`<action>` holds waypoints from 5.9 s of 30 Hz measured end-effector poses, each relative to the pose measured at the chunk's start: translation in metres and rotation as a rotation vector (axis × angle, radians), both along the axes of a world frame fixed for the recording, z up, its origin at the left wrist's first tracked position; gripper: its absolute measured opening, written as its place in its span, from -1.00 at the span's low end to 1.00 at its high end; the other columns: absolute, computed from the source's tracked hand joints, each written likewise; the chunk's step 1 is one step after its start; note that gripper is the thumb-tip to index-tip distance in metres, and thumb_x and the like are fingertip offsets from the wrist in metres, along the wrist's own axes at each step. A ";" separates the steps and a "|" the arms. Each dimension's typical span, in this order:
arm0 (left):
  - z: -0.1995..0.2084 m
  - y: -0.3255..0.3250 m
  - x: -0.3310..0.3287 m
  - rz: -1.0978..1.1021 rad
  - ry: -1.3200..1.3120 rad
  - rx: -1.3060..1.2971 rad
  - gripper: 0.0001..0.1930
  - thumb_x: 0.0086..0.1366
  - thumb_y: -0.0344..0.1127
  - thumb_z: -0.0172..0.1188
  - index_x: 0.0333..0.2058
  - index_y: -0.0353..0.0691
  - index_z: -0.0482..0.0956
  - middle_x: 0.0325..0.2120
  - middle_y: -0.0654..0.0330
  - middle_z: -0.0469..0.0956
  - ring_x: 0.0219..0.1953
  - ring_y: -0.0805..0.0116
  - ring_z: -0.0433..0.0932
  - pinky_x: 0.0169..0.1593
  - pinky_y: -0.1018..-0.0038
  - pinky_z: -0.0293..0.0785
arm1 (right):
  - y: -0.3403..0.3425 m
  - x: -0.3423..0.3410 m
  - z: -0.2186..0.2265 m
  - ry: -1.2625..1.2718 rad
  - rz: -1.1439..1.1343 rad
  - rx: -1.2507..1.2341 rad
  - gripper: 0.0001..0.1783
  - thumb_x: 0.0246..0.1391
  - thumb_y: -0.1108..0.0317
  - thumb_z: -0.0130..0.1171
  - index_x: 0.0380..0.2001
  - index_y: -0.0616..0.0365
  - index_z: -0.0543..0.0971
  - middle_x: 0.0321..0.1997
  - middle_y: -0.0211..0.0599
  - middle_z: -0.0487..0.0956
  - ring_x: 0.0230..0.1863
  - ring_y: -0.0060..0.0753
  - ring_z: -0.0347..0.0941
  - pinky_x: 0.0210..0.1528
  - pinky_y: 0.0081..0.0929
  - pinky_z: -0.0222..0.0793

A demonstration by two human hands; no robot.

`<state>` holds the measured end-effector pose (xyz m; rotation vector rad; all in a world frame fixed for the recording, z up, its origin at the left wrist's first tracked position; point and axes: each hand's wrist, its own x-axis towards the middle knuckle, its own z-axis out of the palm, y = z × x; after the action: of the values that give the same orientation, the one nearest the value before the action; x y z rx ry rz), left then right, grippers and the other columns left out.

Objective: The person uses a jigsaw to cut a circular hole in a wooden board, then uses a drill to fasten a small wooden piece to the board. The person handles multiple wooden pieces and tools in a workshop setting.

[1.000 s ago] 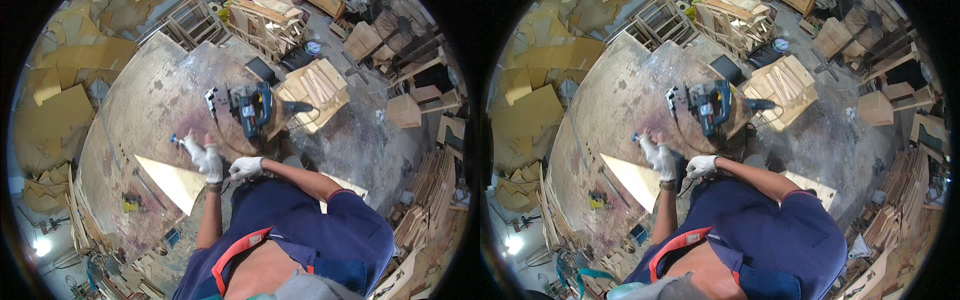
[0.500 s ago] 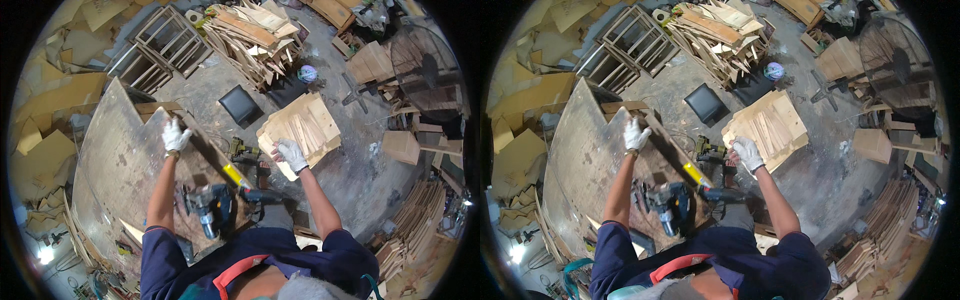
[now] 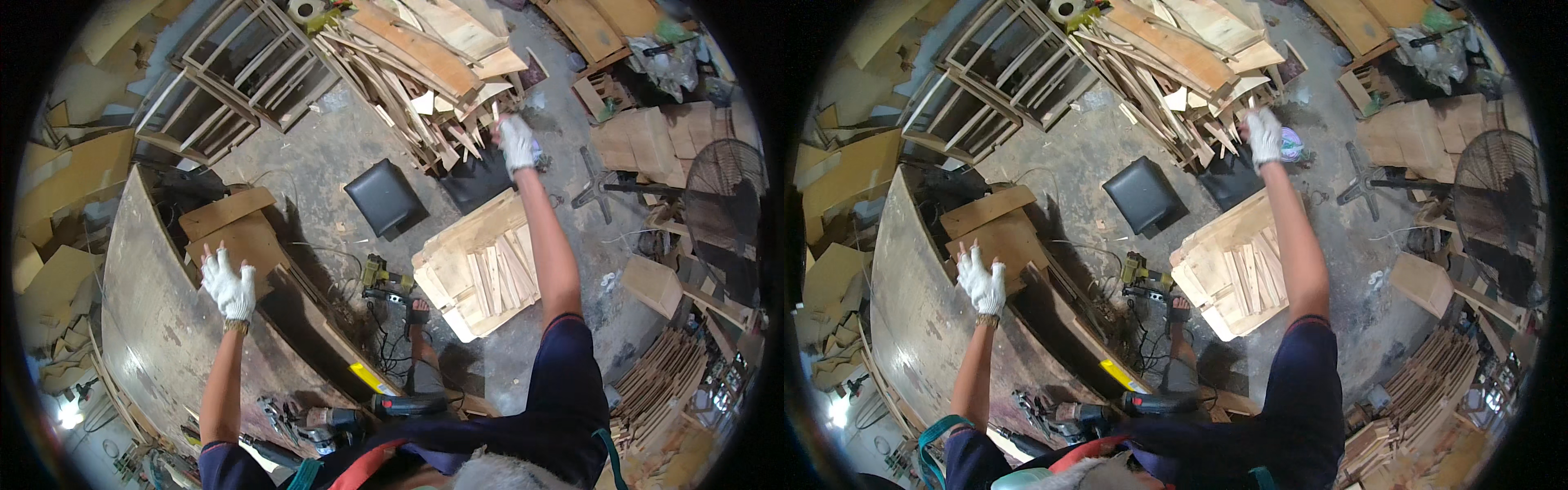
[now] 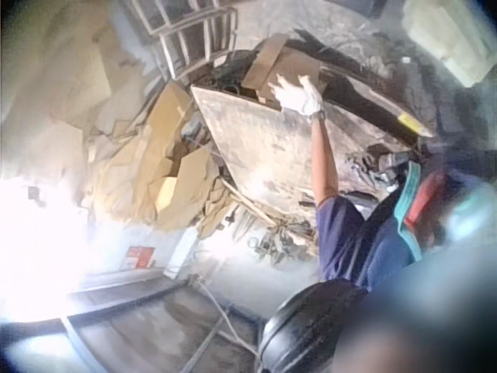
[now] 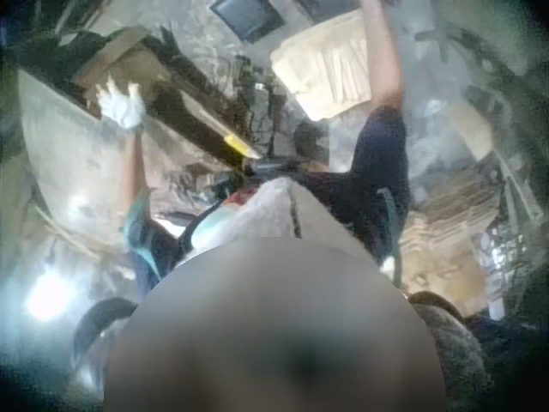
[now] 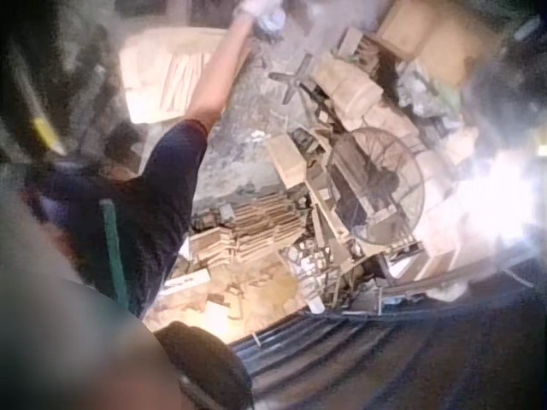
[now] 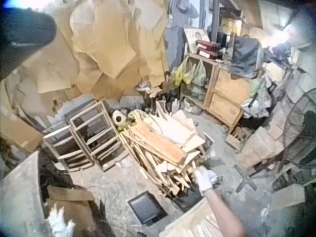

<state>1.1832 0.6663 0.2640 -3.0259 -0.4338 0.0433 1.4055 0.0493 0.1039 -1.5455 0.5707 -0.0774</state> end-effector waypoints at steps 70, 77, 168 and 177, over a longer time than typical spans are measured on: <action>0.072 0.200 -0.723 1.118 -0.434 -0.040 -0.18 0.13 0.17 0.34 0.21 -0.31 0.41 0.15 -0.23 0.46 0.12 -0.21 0.51 0.19 0.07 0.45 | 0.296 -0.747 0.338 0.023 0.175 0.410 -0.25 0.16 0.12 0.25 0.29 0.35 0.33 0.27 0.00 0.46 0.27 0.00 0.40 0.33 -0.09 0.32; 0.021 0.229 -0.809 1.245 -0.320 -0.746 -0.07 -0.01 0.24 0.44 0.21 -0.24 0.34 -0.04 -0.23 0.61 0.01 -0.22 0.60 0.07 0.03 0.52 | 0.394 -0.838 0.351 0.061 0.391 0.478 -0.23 0.14 0.14 0.29 0.32 0.32 0.32 0.28 -0.01 0.47 0.27 0.01 0.42 0.31 -0.05 0.37; -0.181 0.093 -1.316 1.642 0.555 -0.968 -0.38 0.14 0.10 0.32 0.09 -0.11 0.47 -0.03 -0.06 0.52 -0.12 -0.16 0.62 -0.07 0.00 0.57 | 0.730 -1.215 -0.187 0.143 1.774 -0.809 -0.73 0.24 0.39 0.23 -0.07 0.30 0.50 -0.17 -0.28 0.57 -0.13 -0.42 0.48 -0.03 -0.37 0.43; -0.181 0.122 -1.306 1.463 0.695 -0.958 -0.42 0.19 0.06 0.27 0.11 -0.12 0.46 0.03 -0.11 0.53 -0.01 -0.20 0.60 0.03 -0.01 0.54 | 0.697 -1.061 0.107 -0.534 0.710 -0.747 -0.66 0.48 0.09 -0.03 -0.21 0.13 0.52 -0.30 -0.36 0.54 -0.27 -0.56 0.39 -0.16 -0.46 0.35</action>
<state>-0.1228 0.7881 0.0829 -2.0834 -2.8211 1.5964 0.3444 0.7462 0.2114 -2.2552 -0.5101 -0.1630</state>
